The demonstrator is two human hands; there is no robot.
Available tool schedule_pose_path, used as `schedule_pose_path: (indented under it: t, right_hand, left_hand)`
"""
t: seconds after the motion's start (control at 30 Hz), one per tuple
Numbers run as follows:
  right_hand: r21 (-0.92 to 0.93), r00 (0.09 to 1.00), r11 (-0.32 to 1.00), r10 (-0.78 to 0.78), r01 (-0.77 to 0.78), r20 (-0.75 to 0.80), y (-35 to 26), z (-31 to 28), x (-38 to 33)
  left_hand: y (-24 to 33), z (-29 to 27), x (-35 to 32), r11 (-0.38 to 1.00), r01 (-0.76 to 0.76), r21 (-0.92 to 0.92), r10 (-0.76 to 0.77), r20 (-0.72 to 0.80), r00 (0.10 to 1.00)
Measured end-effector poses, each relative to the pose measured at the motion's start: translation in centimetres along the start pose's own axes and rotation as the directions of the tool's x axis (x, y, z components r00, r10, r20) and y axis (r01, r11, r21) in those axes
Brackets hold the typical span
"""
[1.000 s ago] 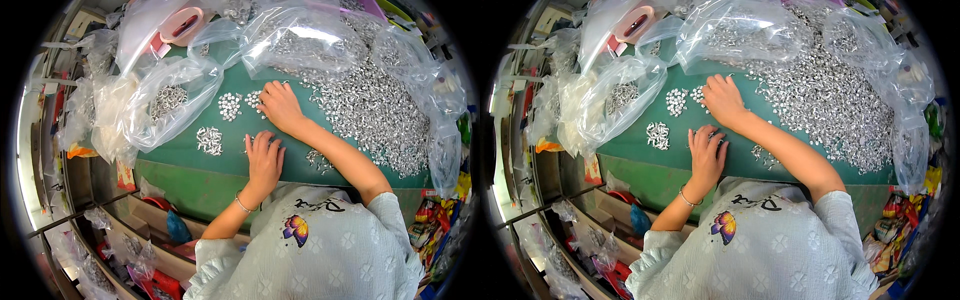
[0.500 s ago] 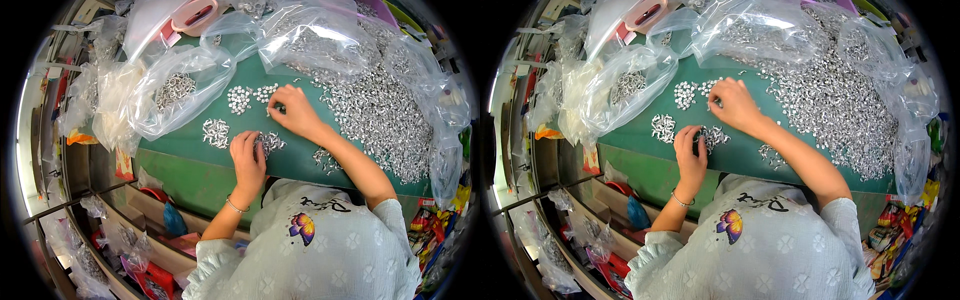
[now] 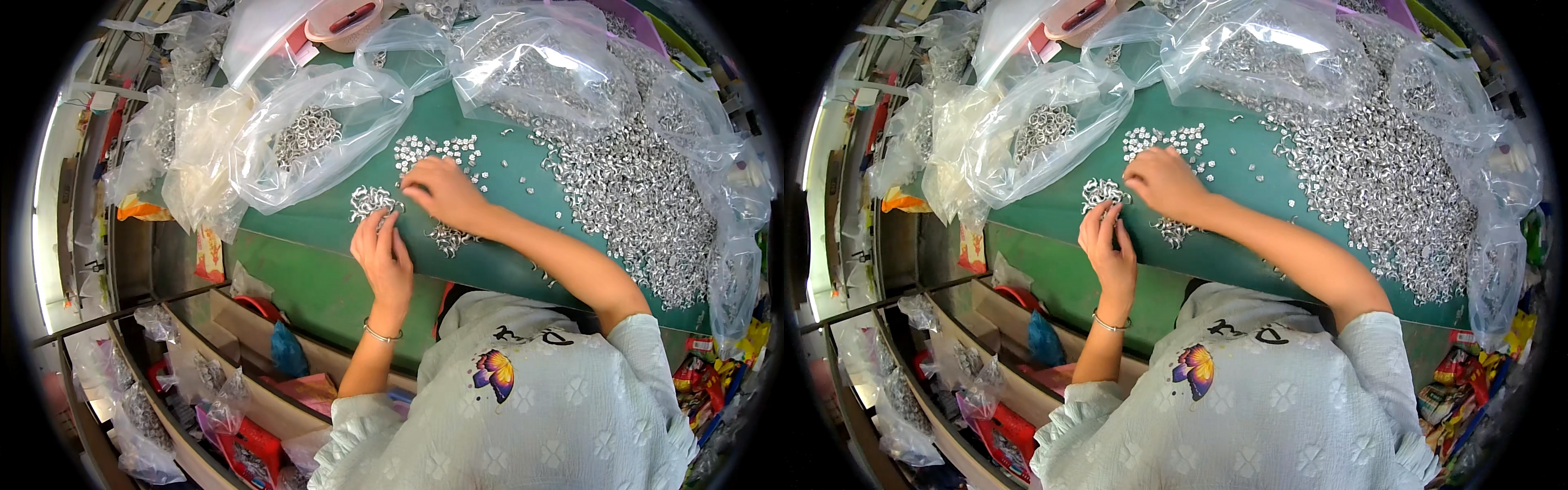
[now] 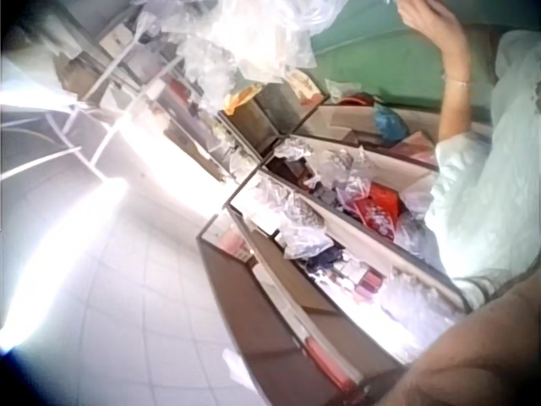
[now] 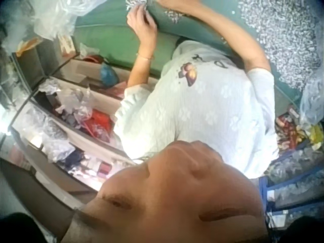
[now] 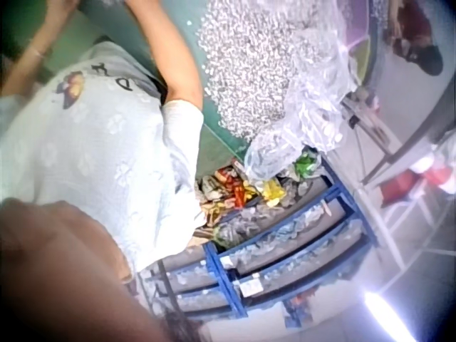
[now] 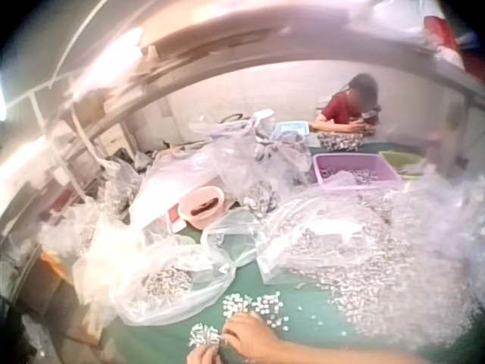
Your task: The person sorts through a large pile of small silver-colored metal parts on a green workbench by hand, picking up individual pieces, turning them over, and placing them into smaller groups or back into plastic bags.
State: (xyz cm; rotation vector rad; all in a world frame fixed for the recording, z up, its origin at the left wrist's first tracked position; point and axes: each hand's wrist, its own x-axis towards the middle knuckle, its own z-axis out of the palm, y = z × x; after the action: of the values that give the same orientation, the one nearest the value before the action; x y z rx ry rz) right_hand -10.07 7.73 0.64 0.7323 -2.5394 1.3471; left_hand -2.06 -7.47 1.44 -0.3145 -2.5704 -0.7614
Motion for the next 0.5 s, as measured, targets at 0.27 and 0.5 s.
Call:
schedule_pose_path:
  t: [0.27,0.5]
  right_hand:
    - [0.028,0.980,0.980,0.197,-0.198,0.035,0.7,-7.6,-2.1]
    - [-0.052,0.976,0.980,0.195,-0.191,0.097,0.2,-8.6,-4.9]
  left_hand:
    - [-0.8,0.9,1.9,0.991,0.024,0.132,-0.036,0.092,0.995]
    - [-0.5,1.8,1.9,0.988,-0.022,-0.150,0.042,0.133,0.990]
